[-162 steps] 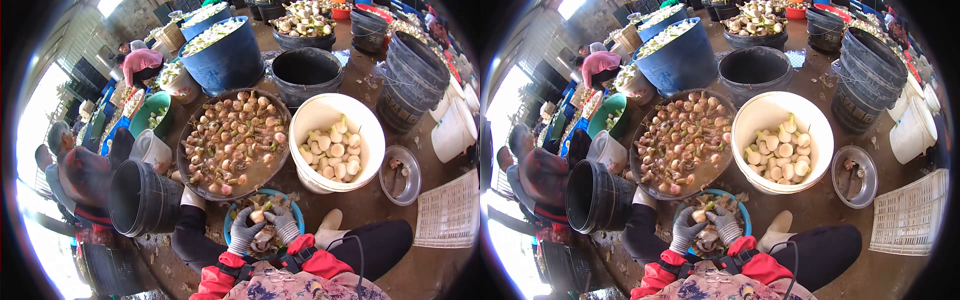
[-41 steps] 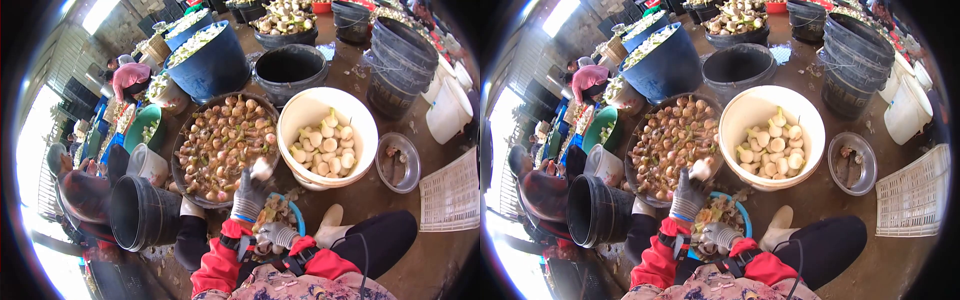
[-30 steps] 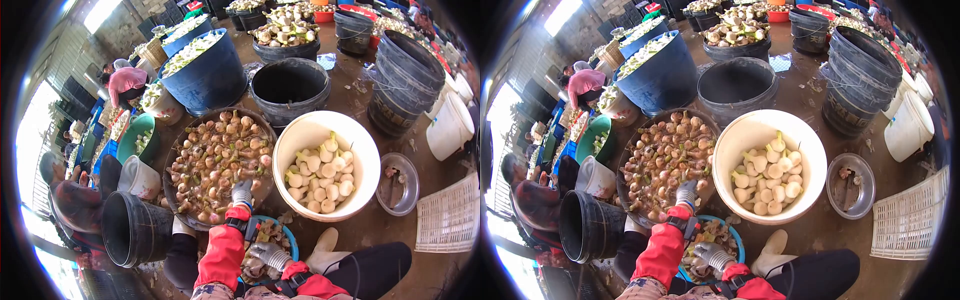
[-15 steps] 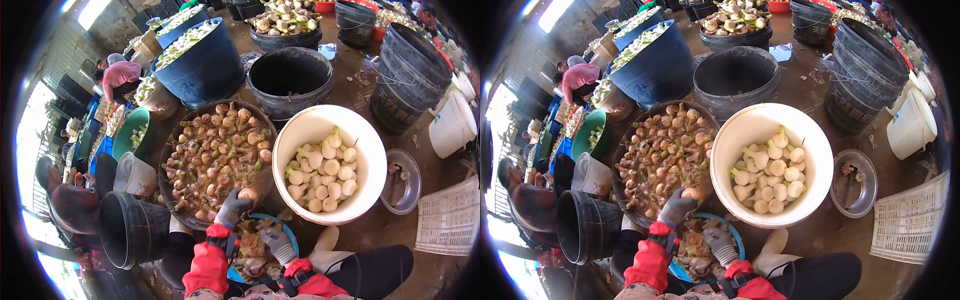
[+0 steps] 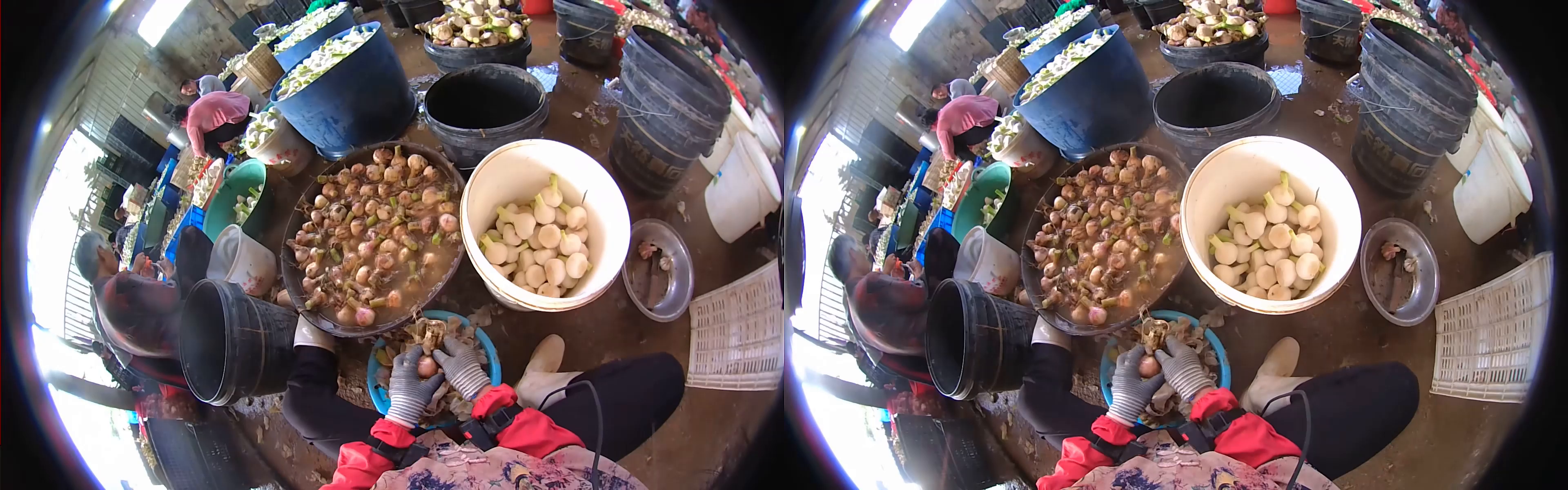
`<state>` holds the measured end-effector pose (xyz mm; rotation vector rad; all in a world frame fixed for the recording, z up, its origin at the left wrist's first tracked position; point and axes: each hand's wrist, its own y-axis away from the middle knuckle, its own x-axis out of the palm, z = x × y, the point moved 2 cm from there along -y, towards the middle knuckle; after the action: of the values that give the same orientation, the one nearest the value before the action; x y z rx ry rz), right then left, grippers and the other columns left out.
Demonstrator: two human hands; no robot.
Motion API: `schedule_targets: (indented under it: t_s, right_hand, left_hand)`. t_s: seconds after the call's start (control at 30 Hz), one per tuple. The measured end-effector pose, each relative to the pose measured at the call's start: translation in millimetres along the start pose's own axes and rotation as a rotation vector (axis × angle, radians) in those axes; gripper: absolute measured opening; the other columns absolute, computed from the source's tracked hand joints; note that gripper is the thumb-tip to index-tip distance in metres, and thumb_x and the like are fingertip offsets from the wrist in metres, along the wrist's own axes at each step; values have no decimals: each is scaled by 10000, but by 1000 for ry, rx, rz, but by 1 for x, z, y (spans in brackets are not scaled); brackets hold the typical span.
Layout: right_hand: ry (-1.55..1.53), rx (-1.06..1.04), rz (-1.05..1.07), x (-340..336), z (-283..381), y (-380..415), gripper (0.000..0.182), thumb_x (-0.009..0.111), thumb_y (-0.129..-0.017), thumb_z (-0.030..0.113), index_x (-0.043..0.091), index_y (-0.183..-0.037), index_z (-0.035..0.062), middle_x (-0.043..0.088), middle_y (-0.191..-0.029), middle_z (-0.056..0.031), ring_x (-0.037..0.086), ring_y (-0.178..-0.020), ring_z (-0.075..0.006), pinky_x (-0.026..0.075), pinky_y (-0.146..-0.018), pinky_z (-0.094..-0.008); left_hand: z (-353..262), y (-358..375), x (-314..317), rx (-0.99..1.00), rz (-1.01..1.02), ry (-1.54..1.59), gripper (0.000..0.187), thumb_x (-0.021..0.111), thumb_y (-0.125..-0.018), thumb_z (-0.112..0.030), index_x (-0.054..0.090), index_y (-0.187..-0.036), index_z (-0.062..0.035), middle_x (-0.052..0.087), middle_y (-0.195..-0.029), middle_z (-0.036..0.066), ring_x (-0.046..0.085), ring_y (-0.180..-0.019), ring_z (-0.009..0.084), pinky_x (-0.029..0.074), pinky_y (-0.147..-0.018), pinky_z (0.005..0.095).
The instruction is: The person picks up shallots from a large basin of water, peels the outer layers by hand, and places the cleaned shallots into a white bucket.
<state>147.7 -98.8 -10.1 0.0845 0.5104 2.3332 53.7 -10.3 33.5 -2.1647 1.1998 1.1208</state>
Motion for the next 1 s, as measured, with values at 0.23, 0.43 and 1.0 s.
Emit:
schedule_targets:
  t_s: [0.23,0.43,1.0]
  right_hand:
    - [11,-69,-220,1,-29,-4,201,535,-818,66,565,-996,-22,619,-907,-215,601,-855,-330,462,-777,-358]
    - [-312,-191,-31,-19,27,26,218,532,-815,-5,602,-1021,-20,642,-921,-97,589,-865,-158,471,-783,-302]
    - [-92,-97,3,2,-9,6,202,592,-788,71,572,-961,-30,618,-829,-155,573,-770,-208,462,-708,-324]
  left_hand:
    - [-11,6,7,113,-61,-51,579,757,-669,-184,513,-1170,-28,559,-992,182,575,-899,344,480,-795,418]
    - [0,19,-13,-589,272,1817,427,651,-779,-272,497,-1121,-66,565,-988,72,575,-828,205,496,-743,319]
    - [14,27,-2,187,-112,162,589,791,-595,-122,515,-1109,-43,525,-1009,135,539,-941,287,460,-820,366]
